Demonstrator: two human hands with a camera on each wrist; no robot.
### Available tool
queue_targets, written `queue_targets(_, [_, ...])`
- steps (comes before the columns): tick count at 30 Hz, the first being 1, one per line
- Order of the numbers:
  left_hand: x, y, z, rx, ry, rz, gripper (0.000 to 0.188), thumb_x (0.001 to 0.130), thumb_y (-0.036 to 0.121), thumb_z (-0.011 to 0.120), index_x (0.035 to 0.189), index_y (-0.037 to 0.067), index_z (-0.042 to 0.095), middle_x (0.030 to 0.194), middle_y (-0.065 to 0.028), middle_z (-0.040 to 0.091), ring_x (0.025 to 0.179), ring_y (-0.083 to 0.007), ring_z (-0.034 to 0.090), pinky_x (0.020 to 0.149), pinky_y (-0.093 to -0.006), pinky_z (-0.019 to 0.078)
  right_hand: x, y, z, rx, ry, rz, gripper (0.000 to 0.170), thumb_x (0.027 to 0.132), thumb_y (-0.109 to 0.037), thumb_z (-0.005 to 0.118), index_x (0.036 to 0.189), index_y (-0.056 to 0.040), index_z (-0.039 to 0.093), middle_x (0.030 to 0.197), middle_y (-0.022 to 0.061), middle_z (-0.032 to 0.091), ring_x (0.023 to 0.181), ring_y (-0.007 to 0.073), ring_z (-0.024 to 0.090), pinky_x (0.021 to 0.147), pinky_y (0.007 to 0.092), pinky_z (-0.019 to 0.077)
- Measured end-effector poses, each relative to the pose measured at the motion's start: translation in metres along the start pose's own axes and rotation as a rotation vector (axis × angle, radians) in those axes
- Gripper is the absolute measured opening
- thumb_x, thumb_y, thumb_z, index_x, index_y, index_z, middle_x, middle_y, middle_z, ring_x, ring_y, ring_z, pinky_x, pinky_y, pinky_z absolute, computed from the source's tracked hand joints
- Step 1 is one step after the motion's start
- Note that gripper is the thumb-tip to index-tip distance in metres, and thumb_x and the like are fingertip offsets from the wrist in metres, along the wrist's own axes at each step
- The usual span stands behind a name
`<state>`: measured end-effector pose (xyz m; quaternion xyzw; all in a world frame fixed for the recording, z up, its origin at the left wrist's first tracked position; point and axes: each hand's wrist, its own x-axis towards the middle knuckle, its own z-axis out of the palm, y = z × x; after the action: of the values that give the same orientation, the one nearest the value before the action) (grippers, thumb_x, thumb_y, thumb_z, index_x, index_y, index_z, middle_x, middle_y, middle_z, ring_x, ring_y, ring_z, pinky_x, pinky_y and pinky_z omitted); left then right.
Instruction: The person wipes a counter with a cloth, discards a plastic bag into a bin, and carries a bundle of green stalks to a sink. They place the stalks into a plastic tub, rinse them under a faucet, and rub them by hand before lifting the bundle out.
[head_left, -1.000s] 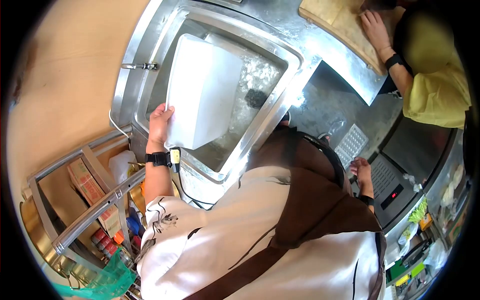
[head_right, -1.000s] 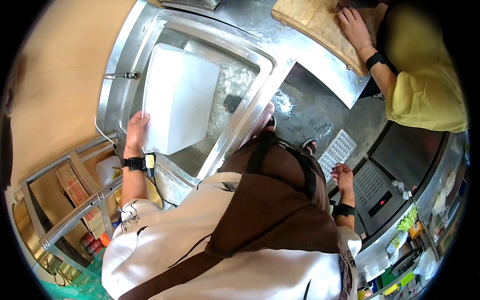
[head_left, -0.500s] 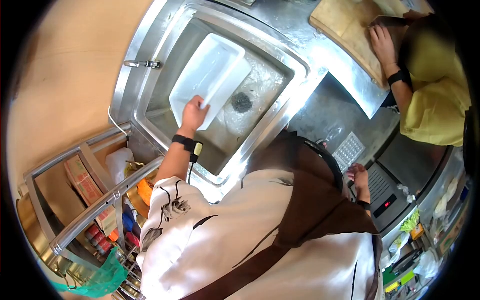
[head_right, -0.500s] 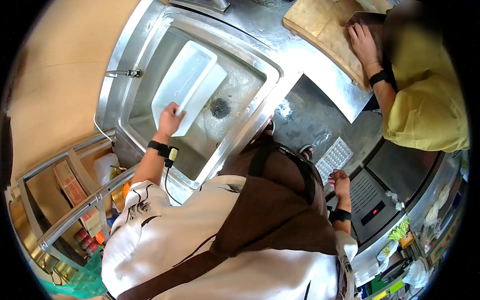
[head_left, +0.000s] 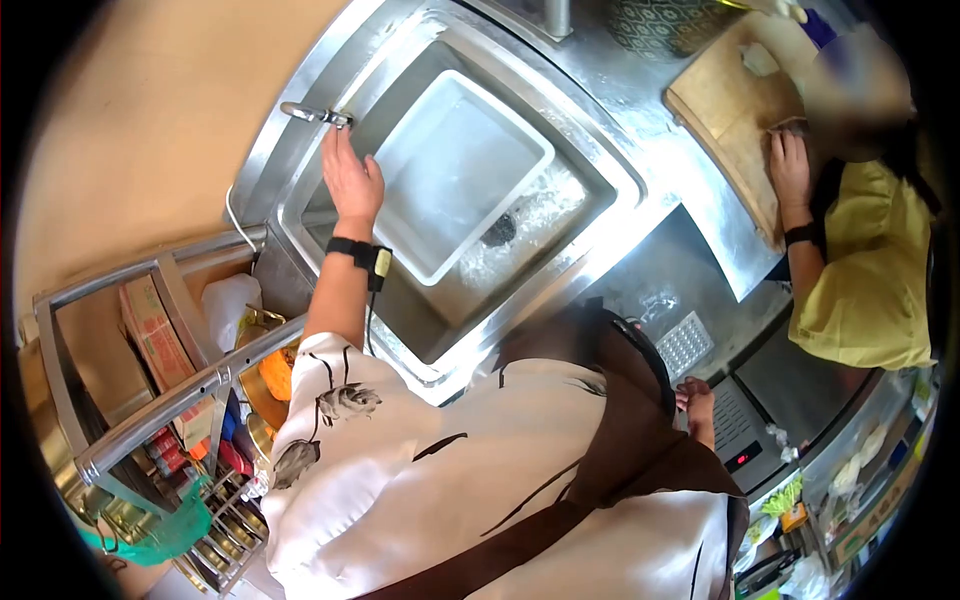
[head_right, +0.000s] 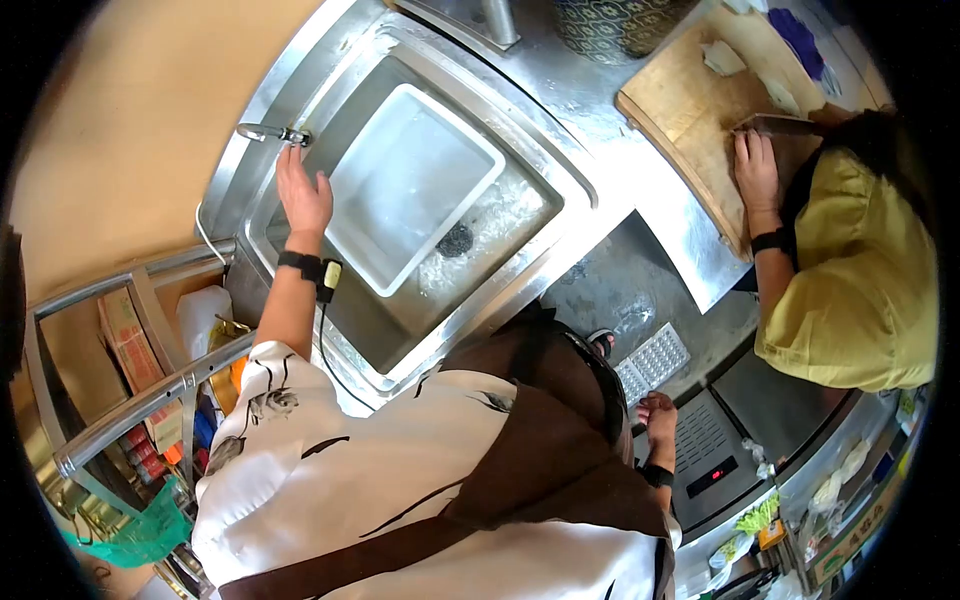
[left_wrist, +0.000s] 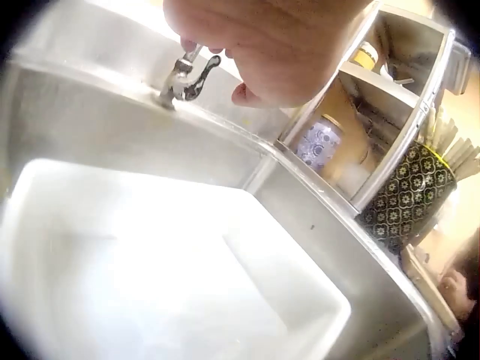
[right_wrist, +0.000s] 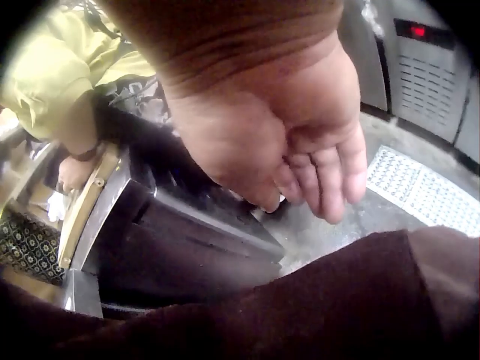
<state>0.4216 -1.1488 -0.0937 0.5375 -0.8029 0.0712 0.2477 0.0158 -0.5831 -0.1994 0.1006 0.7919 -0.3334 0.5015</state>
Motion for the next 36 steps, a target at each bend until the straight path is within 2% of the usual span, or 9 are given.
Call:
queue_targets(6, [0.026,-0.040,0.021,0.269,-0.252,0.193,0.055,0.074,0.000,0.049,0.128,-0.002,0.036,0.135,-0.0178,0.035,0.126,-0.0335,0.031,0.103,-0.0432,0.0256,0.008,-0.007,0.002,0.007,-0.007,-0.057,0.021,0.088,-0.018,0.051,0.101,-0.0018,0.054,0.080,0.0081,0.060,0.060,0.0148,0.058,0.053,0.0251,0.0458])
queue_targets(11, [0.015,-0.036,0.010,0.362,-0.340,0.067,0.061,0.074,-0.001,0.046,0.132,-0.003,0.030,0.136,-0.0156,0.034,0.127,-0.0274,0.030,0.105,-0.0412,0.0223,0.006,-0.003,-0.001,0.022,-0.005,-0.104,0.021,0.089,-0.018,0.051,0.102,-0.0013,0.054,0.080,0.0080,0.060,0.063,0.0155,0.059,0.055,0.0251,0.0466])
queue_targets(15, [-0.009,-0.048,0.015,0.430,-0.429,0.059,0.062,0.075,0.003,0.049,0.132,-0.004,0.027,0.137,-0.0182,0.032,0.128,-0.0300,0.028,0.106,-0.0419,0.0213,0.004,0.006,-0.004,0.039,0.013,-0.047,0.019,0.089,-0.016,0.051,0.101,-0.0016,0.054,0.080,0.0076,0.061,0.062,0.0159,0.060,0.053,0.0255,0.0465])
queue_targets(20, [-0.025,-0.039,0.003,0.130,-0.392,-0.047,0.060,0.078,0.016,0.057,0.128,-0.008,0.033,0.136,-0.0247,0.029,0.127,-0.0387,0.027,0.106,-0.0415,0.0229,0.010,0.021,-0.009,0.029,0.013,-0.046,0.022,0.089,-0.020,0.051,0.103,-0.0027,0.052,0.083,0.0098,0.061,0.061,0.0159,0.059,0.054,0.0268,0.0483])
queue_targets(24, [-0.050,-0.012,-0.009,0.138,-0.538,0.022,0.046,0.080,0.020,0.056,0.115,-0.008,0.049,0.122,-0.0261,0.047,0.117,-0.0396,0.041,0.100,-0.0418,0.0315,0.005,0.024,-0.009,0.054,0.011,-0.062,0.019,0.089,-0.017,0.051,0.100,-0.0024,0.054,0.083,0.0100,0.062,0.064,0.0172,0.062,0.053,0.0272,0.0486])
queue_targets(26, [-0.048,0.034,-0.034,-0.024,-0.695,-0.147,0.040,0.082,0.024,0.054,0.109,-0.005,0.055,0.110,-0.0245,0.056,0.104,-0.0377,0.052,0.092,-0.0417,0.0396,0.001,0.024,-0.007,0.021,0.048,-0.077,0.016,0.088,-0.013,0.048,0.098,-0.0025,0.054,0.082,0.0096,0.062,0.064,0.0166,0.061,0.053,0.0263,0.0484])
queue_targets(31, [-0.035,0.141,-0.079,-0.090,-0.808,-0.200,0.034,0.084,0.029,0.051,0.087,-0.003,0.062,0.084,-0.0245,0.060,0.083,-0.0399,0.057,0.073,-0.0414,0.0448,0.005,0.059,-0.024,0.150,0.103,-0.104,0.016,0.086,-0.012,0.050,0.095,-0.0011,0.056,0.078,0.0088,0.062,0.060,0.0151,0.060,0.051,0.0262,0.0468])
queue_targets(33, [-0.033,0.170,-0.085,-0.244,-0.786,-0.035,0.033,0.085,0.027,0.052,0.082,-0.005,0.060,0.071,-0.0256,0.056,0.066,-0.0417,0.053,0.060,-0.0411,0.0420,-0.003,0.070,-0.036,0.160,0.126,-0.111,0.015,0.085,-0.013,0.050,0.092,-0.0009,0.057,0.077,0.0093,0.062,0.061,0.0145,0.059,0.052,0.0270,0.0479])
queue_targets(36, [-0.037,0.244,-0.096,-0.427,-0.813,0.118,0.031,0.087,0.023,0.053,0.090,-0.007,0.061,0.074,-0.0225,0.060,0.064,-0.0258,0.057,0.064,-0.0349,0.0442,0.001,0.104,-0.064,-0.001,0.210,-0.191,0.018,0.083,-0.016,0.053,0.085,-0.0003,0.061,0.077,0.0117,0.063,0.057,0.0150,0.058,0.054,0.0301,0.0483])
